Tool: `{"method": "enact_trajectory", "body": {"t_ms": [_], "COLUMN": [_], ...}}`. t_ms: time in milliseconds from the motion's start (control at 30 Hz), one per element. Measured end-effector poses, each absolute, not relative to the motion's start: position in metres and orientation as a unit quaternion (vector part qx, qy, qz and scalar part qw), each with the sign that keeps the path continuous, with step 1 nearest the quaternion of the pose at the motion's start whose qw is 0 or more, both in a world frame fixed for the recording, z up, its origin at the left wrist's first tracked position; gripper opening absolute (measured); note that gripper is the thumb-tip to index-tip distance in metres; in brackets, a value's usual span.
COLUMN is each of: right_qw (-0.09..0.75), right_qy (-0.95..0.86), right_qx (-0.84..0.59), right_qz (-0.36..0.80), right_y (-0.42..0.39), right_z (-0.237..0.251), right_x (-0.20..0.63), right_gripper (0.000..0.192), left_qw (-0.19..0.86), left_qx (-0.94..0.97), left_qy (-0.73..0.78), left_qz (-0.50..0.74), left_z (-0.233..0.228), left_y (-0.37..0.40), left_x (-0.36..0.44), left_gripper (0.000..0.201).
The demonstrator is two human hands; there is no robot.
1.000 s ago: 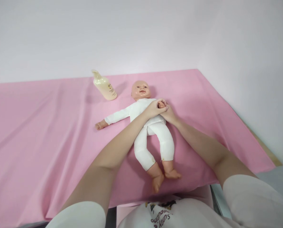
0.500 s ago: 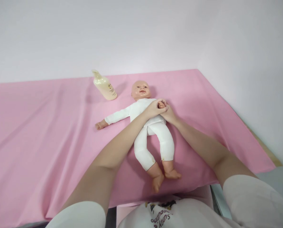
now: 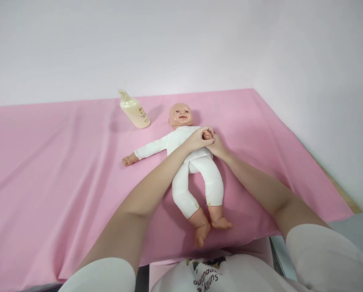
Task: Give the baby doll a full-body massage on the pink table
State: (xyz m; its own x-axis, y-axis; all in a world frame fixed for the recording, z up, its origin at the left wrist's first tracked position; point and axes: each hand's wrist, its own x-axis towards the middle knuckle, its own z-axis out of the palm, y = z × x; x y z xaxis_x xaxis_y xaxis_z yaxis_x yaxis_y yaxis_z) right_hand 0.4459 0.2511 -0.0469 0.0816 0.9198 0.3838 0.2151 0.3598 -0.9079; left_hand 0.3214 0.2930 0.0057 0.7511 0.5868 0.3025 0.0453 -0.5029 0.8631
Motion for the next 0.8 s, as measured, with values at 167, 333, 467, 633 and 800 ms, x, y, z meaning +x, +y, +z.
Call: {"method": "enact_trajectory", "body": {"t_ms": [167,333,467,633,800], "right_qw": [0.570,0.568,0.557,0.549,0.548], "right_qy": [-0.592,-0.591,-0.601,-0.599,-0.600], "right_qx": [-0.473,-0.475,-0.479,-0.492,-0.492], "right_qz": [0.316,0.320,0.314,0.315,0.313], "right_y": [0.2509,0.2501,0.2498,0.2489,0.2472], "right_z": [-0.0459,-0.0455,-0.0456,-0.0442,-0.0411], "right_x": [0.4451,0.4449,0.4459,0.4469,0.4464], "right_gripper": [0.018,0.022,0.023,0.023,0.022], "left_qw": [0.455,0.456,0.459,0.460,0.461], "left_qx": [0.819,0.821,0.821,0.821,0.818], "left_qy": [0.183,0.176,0.179,0.180,0.182], "left_qz": [0.297,0.293,0.287,0.285,0.291], "left_z": [0.0062,0.0067,0.0073,0.0074,0.0082], "left_y": [0.2929,0.2929,0.2924,0.2924,0.2916], "left_x": [0.3210,0.3204,0.3204,0.3205,0.3202], "left_gripper": [0.019,0.019,0.019,0.020,0.020]}}
